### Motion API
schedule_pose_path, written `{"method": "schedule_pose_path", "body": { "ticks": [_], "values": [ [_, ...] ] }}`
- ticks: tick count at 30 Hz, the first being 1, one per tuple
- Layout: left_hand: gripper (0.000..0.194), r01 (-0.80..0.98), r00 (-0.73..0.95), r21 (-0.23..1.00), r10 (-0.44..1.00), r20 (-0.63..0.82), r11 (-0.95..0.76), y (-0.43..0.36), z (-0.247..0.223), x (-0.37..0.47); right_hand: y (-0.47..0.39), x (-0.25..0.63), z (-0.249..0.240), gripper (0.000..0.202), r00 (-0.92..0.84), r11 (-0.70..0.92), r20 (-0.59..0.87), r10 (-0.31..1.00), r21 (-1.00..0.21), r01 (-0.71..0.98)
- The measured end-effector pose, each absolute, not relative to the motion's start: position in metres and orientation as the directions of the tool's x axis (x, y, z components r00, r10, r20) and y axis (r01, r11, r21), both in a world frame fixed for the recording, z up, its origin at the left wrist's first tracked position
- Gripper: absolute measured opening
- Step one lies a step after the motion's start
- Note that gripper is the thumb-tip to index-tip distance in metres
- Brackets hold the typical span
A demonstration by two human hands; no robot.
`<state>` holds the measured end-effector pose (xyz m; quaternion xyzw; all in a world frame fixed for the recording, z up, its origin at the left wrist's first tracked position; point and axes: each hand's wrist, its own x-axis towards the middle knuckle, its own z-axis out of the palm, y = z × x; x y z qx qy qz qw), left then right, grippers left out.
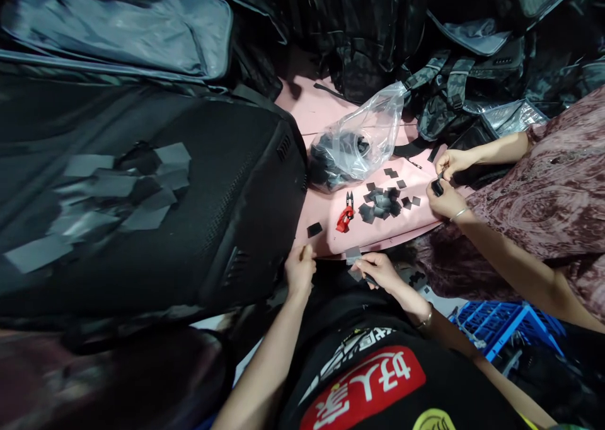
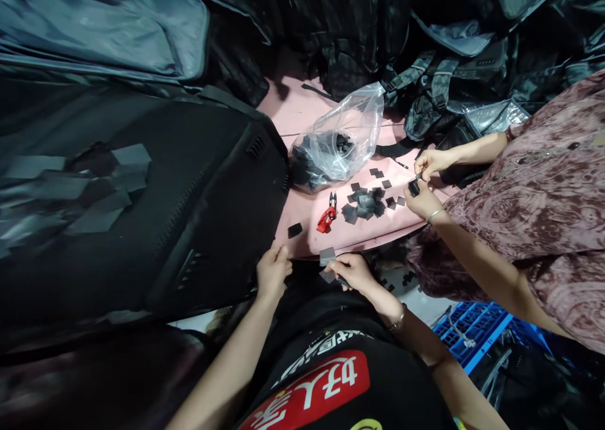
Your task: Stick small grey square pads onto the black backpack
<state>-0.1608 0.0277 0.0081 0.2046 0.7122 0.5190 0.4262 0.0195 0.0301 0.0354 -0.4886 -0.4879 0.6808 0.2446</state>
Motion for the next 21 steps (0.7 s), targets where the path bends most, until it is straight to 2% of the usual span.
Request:
{"method": "schedule_pose_path", "body": {
  "ticks": [5, 10, 15, 21],
  "values": [
    [0.036, -0.268, -0.181, 0.889, 0.887, -0.424, 0.371, 0.003, 0.036, -0.141, 0.029, 0.022, 0.042, 0.03, -0.49, -0.241, -0.356, 0.796, -0.929, 0.282],
    [0.03, -0.396, -0.307, 0.872, 0.853, -0.422, 0.288, -0.002, 0.049, -0.143, 0.029, 0.03, 0.042, 0.026, -0.437, -0.291, -0.405, 0.803, -0.907, 0.306],
    [0.03, -0.174, -0.303, 0.928, 0.879, -0.368, 0.328, 0.026, 0.035, -0.133, 0.027, 0.042, 0.038, 0.027, -0.389, -0.351, -0.416, 0.822, -0.908, 0.23],
    [0.018, -0.017, -0.298, 0.948, 0.904, -0.308, 0.318, 0.119, 0.021, -0.105, 0.027, 0.055, 0.033, 0.033, -0.244, -0.417, -0.44, 0.864, -0.898, 0.143]
  ]
}}
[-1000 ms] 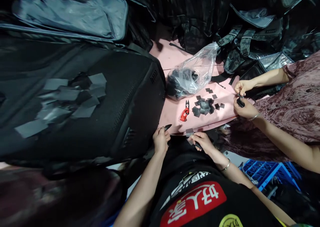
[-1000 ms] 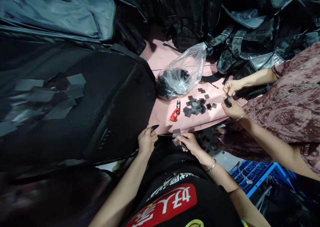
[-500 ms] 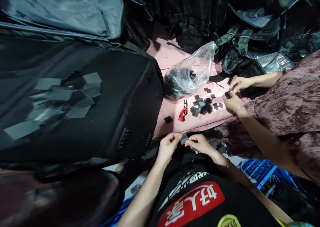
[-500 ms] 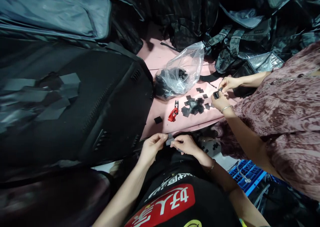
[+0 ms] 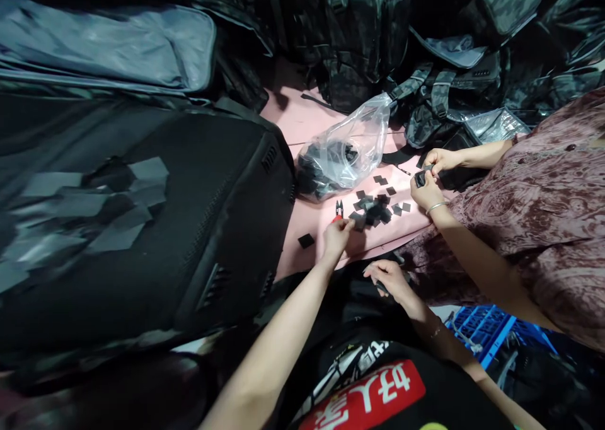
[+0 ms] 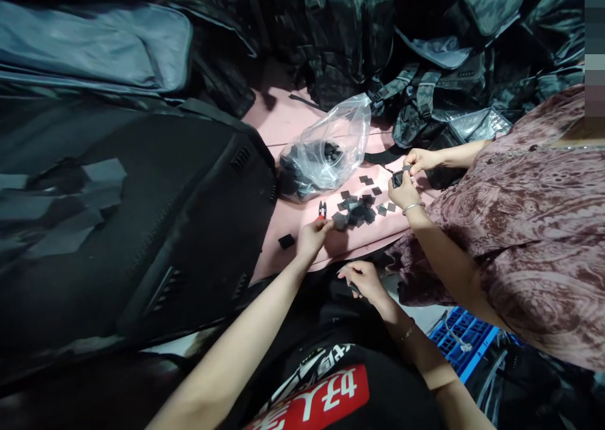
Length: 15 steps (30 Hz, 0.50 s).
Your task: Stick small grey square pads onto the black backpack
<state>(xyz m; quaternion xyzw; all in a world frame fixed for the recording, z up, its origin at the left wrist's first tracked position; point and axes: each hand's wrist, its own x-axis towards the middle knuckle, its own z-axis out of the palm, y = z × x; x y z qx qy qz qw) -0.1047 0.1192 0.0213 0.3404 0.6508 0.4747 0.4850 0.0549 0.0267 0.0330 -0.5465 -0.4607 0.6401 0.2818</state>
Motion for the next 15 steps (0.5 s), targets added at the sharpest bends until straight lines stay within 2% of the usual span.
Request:
{"method": "schedule_pose_path", "body": {
  "ticks": [4, 8, 9, 11, 13, 15],
  "values": [
    [0.017, 0.016, -0.218, 0.949, 0.927, -0.305, 0.316, 0.125, 0.029, -0.093, 0.03, 0.066, 0.035, 0.03, -0.16, -0.408, -0.423, 0.892, -0.905, 0.119],
    [0.025, -0.031, 0.115, 0.947, 0.942, -0.315, 0.32, 0.065, 0.039, -0.088, 0.03, 0.065, 0.046, 0.028, -0.237, -0.411, -0.421, 0.875, -0.907, 0.094],
    [0.027, -0.04, 0.151, 0.951, 0.943, -0.296, 0.305, 0.048, 0.04, -0.087, 0.029, 0.062, 0.049, 0.029, -0.266, -0.42, -0.425, 0.866, -0.904, 0.078],
    [0.022, -0.04, 0.051, 0.968, 0.968, -0.244, 0.246, 0.022, 0.041, -0.088, 0.027, 0.055, 0.055, 0.035, -0.339, -0.454, -0.44, 0.831, -0.89, 0.043],
    [0.014, -0.034, -0.193, 0.977, 0.958, -0.212, 0.209, 0.006, 0.042, -0.091, 0.026, 0.047, 0.059, 0.038, -0.439, -0.517, -0.463, 0.77, -0.856, -0.005],
    [0.018, -0.14, -0.345, 0.968, 0.906, -0.245, 0.209, 0.0, 0.044, -0.097, 0.025, 0.042, 0.064, 0.042, -0.509, -0.598, -0.483, 0.712, -0.798, -0.078]
  ]
}}
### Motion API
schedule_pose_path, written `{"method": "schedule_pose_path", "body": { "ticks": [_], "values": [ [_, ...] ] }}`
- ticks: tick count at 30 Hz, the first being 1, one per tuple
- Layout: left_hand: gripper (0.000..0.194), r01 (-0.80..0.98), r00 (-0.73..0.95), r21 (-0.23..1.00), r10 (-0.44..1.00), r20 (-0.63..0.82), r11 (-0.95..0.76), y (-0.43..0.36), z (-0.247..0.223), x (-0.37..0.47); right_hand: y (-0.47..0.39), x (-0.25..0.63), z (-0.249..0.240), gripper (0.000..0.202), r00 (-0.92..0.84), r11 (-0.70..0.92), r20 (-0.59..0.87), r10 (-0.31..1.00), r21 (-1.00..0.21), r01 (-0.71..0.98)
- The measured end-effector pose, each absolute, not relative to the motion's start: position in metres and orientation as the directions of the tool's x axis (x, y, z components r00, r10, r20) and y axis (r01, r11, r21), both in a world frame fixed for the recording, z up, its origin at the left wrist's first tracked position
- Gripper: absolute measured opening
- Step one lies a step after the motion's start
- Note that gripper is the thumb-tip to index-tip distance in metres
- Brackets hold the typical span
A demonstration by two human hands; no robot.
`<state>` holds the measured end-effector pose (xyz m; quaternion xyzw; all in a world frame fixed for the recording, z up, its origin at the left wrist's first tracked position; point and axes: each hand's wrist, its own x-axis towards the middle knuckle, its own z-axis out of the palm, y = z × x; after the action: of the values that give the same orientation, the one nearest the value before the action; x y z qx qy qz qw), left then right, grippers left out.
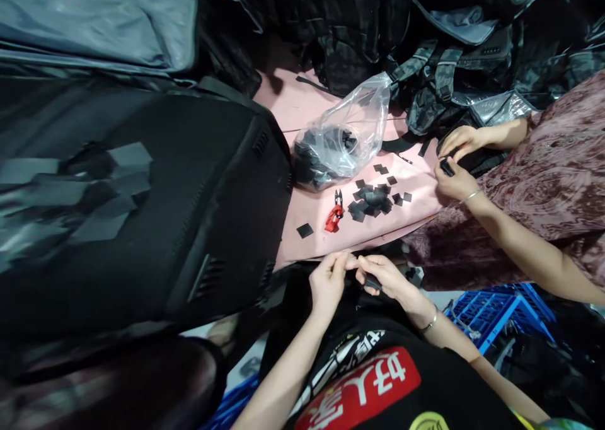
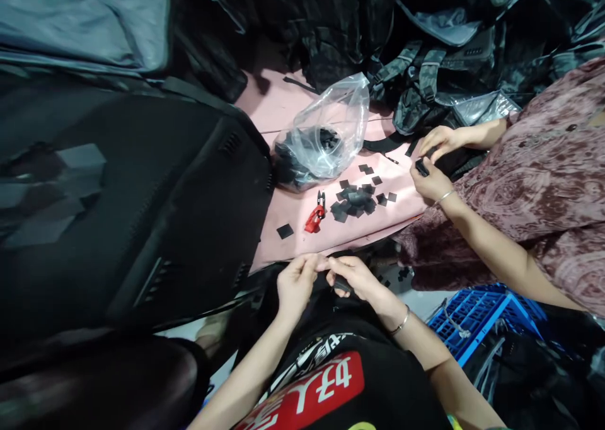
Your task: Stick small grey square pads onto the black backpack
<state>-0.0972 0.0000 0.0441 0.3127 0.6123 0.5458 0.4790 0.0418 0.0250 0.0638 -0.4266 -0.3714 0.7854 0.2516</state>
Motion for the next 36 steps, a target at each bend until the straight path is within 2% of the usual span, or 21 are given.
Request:
{"method": "schedule_pose_path", "body": {
  "ticks": [3, 5, 9, 13, 16, 19, 21, 23, 29, 36],
  "values": [
    [0.024, -0.407, -0.316, 0.892, 0.887, -0.337, 0.194, -0.002, 0.054, -0.112, 0.025, 0.043, 0.071, 0.046, -0.52, -0.687, -0.519, 0.678, -0.7, -0.197],
    [0.019, -0.51, -0.226, 0.83, 0.897, -0.381, 0.224, -0.005, 0.064, -0.121, 0.024, 0.049, 0.073, 0.037, -0.533, -0.719, -0.531, 0.659, -0.653, -0.238],
    [0.019, -0.605, -0.067, 0.724, 0.884, -0.462, 0.333, -0.017, 0.075, -0.128, 0.02, 0.054, 0.071, 0.03, -0.516, -0.72, -0.542, 0.664, -0.649, -0.244],
    [0.007, -0.635, -0.001, 0.677, 0.876, -0.482, 0.372, -0.03, 0.071, -0.123, 0.015, 0.048, 0.064, 0.03, -0.414, -0.665, -0.546, 0.728, -0.708, -0.237],
    [0.014, -0.527, -0.092, 0.767, 0.873, -0.479, 0.365, -0.035, 0.064, -0.117, 0.014, 0.04, 0.064, 0.032, -0.38, -0.622, -0.524, 0.763, -0.756, -0.206],
    [0.017, -0.268, -0.216, 0.902, 0.891, -0.399, 0.339, -0.036, 0.059, -0.111, 0.015, 0.034, 0.066, 0.034, -0.351, -0.597, -0.521, 0.778, -0.787, -0.155],
    [0.017, -0.115, -0.25, 0.946, 0.913, -0.322, 0.302, -0.036, 0.055, -0.109, 0.015, 0.031, 0.069, 0.036, -0.345, -0.582, -0.515, 0.785, -0.804, -0.124],
    [0.017, -0.057, -0.259, 0.957, 0.921, -0.29, 0.286, -0.036, 0.053, -0.107, 0.015, 0.03, 0.072, 0.038, -0.352, -0.555, -0.496, 0.794, -0.828, -0.086],
    [0.022, -0.093, -0.249, 0.945, 0.911, -0.328, 0.315, -0.035, 0.054, -0.112, 0.016, 0.037, 0.074, 0.045, -0.364, -0.519, -0.51, 0.779, -0.851, 0.081],
    [0.025, 0.235, -0.214, 0.959, 0.971, -0.109, 0.159, -0.037, 0.056, -0.116, 0.015, 0.034, 0.064, 0.038, -0.346, -0.414, -0.471, 0.811, -0.881, 0.228]
  ]
}}
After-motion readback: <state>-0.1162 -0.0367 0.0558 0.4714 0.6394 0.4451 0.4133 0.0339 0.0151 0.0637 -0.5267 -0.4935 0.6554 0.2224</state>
